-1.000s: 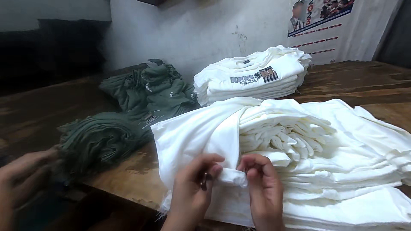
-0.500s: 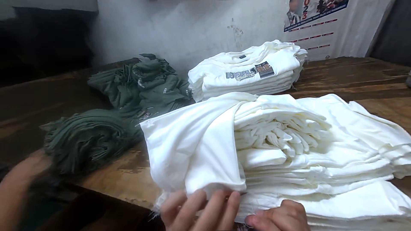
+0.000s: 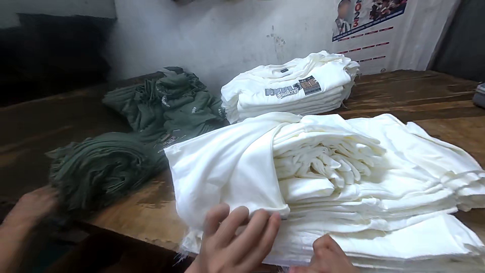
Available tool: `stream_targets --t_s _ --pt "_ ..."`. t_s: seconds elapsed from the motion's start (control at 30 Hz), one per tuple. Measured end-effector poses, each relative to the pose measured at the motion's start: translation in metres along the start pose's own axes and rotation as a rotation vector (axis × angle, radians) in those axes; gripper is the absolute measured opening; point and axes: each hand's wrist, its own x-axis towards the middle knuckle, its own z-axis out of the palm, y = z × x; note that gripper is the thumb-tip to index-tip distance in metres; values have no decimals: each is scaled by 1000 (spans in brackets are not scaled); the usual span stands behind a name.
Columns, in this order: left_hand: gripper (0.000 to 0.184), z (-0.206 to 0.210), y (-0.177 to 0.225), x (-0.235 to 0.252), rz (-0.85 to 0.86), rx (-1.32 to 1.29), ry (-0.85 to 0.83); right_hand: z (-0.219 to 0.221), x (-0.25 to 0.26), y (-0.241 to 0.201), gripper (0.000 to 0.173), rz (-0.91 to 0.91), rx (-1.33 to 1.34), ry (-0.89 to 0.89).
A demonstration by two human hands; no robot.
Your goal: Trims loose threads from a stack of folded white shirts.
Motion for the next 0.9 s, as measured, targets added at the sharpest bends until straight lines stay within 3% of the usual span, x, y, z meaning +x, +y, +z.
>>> stream_targets --t_s 0.07,0.17,0.2,0.23,0.3,0.33,0.37,0.47,0.57,0.7,0.77,0.9 --pt "16 1 1 6 -102 -80 -1 -5 1 0 34 -20 -154 -64" --pt "28 -10 -8 18 -301 -129 -163 -5 4 1 18 93 -426 -47" --pt "16 -16 -15 17 -359 -147 -142 -4 7 2 11 142 -438 -49" --pt "9 -24 -18 16 -454 -127 -12 -5 11 3 7 174 -412 -61" --pt "9 -31 -21 25 -640 48 507 -6 20 4 10 226 -296 -117" --pt "6 -33 -23 30 -698 82 687 -4 25 3 16 243 -252 -138" --pt "4 -36 -20 30 -697 40 705 1 29 3 24 255 -246 -156" --pt "8 -31 7 19 -563 -213 167 17 37 14 35 216 -330 -191" --pt "24 -1 12 1 -434 -351 -98 25 38 25 14 186 -335 -78" --pt "16 16 -2 -19 -362 -299 -93 21 35 21 5 195 -195 -16" --pt "14 10 -3 -16 -379 -359 -94 23 36 19 14 199 -160 3" --pt "11 0 -2 3 -484 -468 -106 36 42 22 8 232 102 190"
